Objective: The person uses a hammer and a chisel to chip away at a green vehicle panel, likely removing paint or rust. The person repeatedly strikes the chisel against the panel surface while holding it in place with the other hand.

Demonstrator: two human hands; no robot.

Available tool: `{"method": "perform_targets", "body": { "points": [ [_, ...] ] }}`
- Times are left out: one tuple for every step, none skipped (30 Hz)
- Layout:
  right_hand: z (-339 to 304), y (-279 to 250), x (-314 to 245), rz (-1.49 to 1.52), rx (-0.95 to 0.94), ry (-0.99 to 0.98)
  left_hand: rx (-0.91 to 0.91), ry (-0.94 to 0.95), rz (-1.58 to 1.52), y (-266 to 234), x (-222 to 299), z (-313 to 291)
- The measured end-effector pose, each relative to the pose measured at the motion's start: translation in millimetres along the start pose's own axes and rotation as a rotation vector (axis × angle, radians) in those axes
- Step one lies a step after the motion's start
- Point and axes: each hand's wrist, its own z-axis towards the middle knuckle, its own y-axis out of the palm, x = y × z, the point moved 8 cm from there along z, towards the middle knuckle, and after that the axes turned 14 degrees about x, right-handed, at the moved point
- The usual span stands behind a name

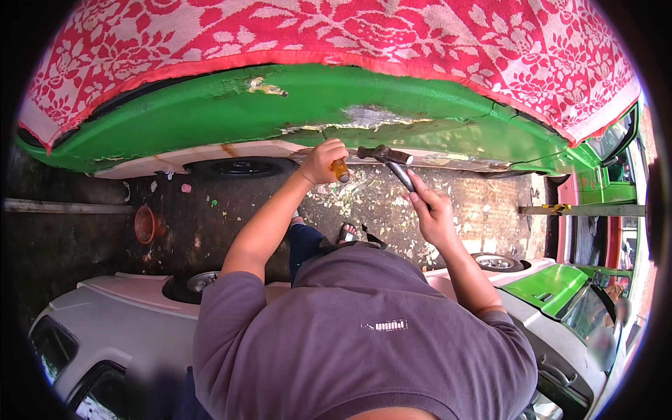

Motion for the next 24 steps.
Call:
{"method": "perform_targets", "body": {
  "points": [
    [0,0,0,0.002,-0.001,0.004,0.001,0.004,-0.002,1,-1,1],
    [0,0,0,0.004,-0.001,0.008,0.000,0.005,0.001,1,-2,2],
    [-1,0,0,0.006,-0.001,0.013,-0.002,0.007,0.003,1,-2,2],
    [0,-1,0,-0.009,-0.011,0.027,-0.004,0.009,0.007,1,-2,3],
    [0,-2,-1,-0.023,-0.020,0.041,-0.007,0.011,0.010,1,-2,3],
    [1,-2,-1,-0.037,-0.030,0.056,-0.010,0.013,0.012,1,-2,3],
    [1,-3,-2,-0.040,-0.026,0.039,-0.013,0.015,0.014,1,-2,3],
    [1,-4,-1,-0.043,-0.023,0.023,0.000,-0.008,0.008,1,-4,3],
    [1,-4,-1,-0.046,-0.020,0.007,0.013,-0.030,0.003,0,-6,3],
    [0,-3,-1,-0.047,-0.020,0.008,0.028,-0.054,-0.002,0,-9,3],
    [-1,-3,-1,-0.047,-0.021,0.009,0.042,-0.070,-0.002,-1,-11,2],
    [-3,-1,-1,-0.047,-0.023,0.009,0.058,-0.087,-0.002,-2,-14,2],
    [-4,-3,-6,-0.036,0.008,-0.063,0.071,-0.101,-0.002,-3,-15,4],
    [-6,-3,-11,-0.025,0.040,-0.135,0.066,-0.105,-0.001,-3,-15,5],
    [-9,-3,-15,-0.014,0.071,-0.207,0.062,-0.109,0.001,-3,-15,6],
    [-12,1,-13,-0.050,0.065,-0.251,0.058,-0.111,0.002,-3,-15,8],
    [-15,6,-10,-0.085,0.059,-0.295,0.061,-0.106,-0.006,-3,-15,8],
    [-18,10,-9,-0.121,0.054,-0.340,0.065,-0.100,-0.015,-3,-15,8],
    [-15,21,-12,-0.312,-0.015,-0.356,0.067,-0.099,-0.025,-2,-13,6],
    [-18,22,-9,-0.281,-0.002,-0.352,0.074,-0.102,-0.027,-2,-12,4],
    [-23,23,-1,-0.251,0.010,-0.349,0.081,-0.106,-0.029,-2,-10,2],
    [-22,24,3,-0.217,0.021,-0.354,0.092,-0.106,-0.024,-5,-12,4],
    [-30,18,2,-0.126,0.048,-0.355,0.093,-0.153,-0.017,-5,-16,0],
    [-28,20,3,-0.118,0.053,-0.405,0.092,-0.125,-0.015,-8,-18,3]
  ]
}}
